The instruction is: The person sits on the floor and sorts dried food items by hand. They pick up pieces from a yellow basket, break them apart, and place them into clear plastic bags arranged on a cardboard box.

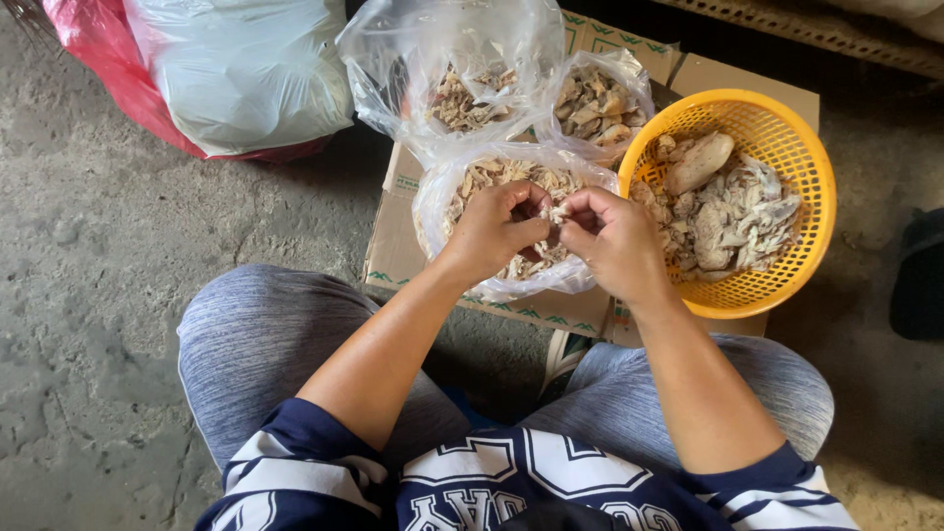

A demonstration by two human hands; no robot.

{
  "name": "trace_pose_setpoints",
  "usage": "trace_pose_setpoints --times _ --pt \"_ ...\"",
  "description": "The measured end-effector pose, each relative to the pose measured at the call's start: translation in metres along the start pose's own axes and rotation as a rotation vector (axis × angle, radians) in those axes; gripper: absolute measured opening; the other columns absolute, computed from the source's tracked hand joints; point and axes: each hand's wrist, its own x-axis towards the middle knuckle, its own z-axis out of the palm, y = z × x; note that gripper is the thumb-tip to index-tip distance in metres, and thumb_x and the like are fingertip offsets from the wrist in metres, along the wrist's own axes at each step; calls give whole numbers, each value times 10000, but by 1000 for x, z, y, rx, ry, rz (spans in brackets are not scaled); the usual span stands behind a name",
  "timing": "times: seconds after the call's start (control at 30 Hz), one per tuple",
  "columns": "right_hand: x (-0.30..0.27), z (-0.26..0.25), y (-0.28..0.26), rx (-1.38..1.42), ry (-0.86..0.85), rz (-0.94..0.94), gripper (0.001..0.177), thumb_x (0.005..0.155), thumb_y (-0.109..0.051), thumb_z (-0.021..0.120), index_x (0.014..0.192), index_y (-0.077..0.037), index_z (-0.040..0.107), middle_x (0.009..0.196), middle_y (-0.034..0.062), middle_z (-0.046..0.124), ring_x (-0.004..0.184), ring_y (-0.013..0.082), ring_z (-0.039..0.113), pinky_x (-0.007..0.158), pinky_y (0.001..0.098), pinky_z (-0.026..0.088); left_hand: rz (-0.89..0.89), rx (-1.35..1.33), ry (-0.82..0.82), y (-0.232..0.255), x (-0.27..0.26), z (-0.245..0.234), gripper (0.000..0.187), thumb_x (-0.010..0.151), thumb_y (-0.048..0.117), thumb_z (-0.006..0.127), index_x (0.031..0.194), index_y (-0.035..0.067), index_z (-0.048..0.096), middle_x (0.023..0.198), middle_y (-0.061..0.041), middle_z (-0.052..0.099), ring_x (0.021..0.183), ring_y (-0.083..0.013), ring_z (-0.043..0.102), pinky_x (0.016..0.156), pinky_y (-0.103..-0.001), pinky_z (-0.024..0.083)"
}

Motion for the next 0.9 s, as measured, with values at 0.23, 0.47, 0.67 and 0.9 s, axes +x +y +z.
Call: trace_pose_setpoints --times 0.23,0.47,0.67,0.9 --pt "20 -18 16 144 94 69 127 925 -69 716 1040 -16 709 844 7 716 696 73 638 653 233 542 -60 17 0 15 -4 4 189 911 63 703 1080 3 641 921 -18 657 800 -95 678 579 -273 604" --pt "10 -14 21 132 -59 57 109 919 -21 727 1023 0 748 850 49 750 708 88 671 657 224 553 -15 -16 -62 16 -7 -1 332 883 59 754 1183 22 618 905 -40 628 784 -99 641 585 -265 590" --pt "-1 -8 5 -96 6 -55 185 847 -33 758 1029 -8 737 865 17 749 771 64 671 712 231 552 3 200 -7 17 -5 3 261 831 60 762 1053 -22 650 809 -56 663 667 -113 657 523 -276 595" --pt "12 -15 13 -47 119 -13 119 984 -70 699 1082 -3 703 907 27 723 795 81 649 713 251 540 -22 153 -41 8 -10 4 233 868 87 753 1050 -8 643 810 -56 660 653 -115 639 512 -276 565"
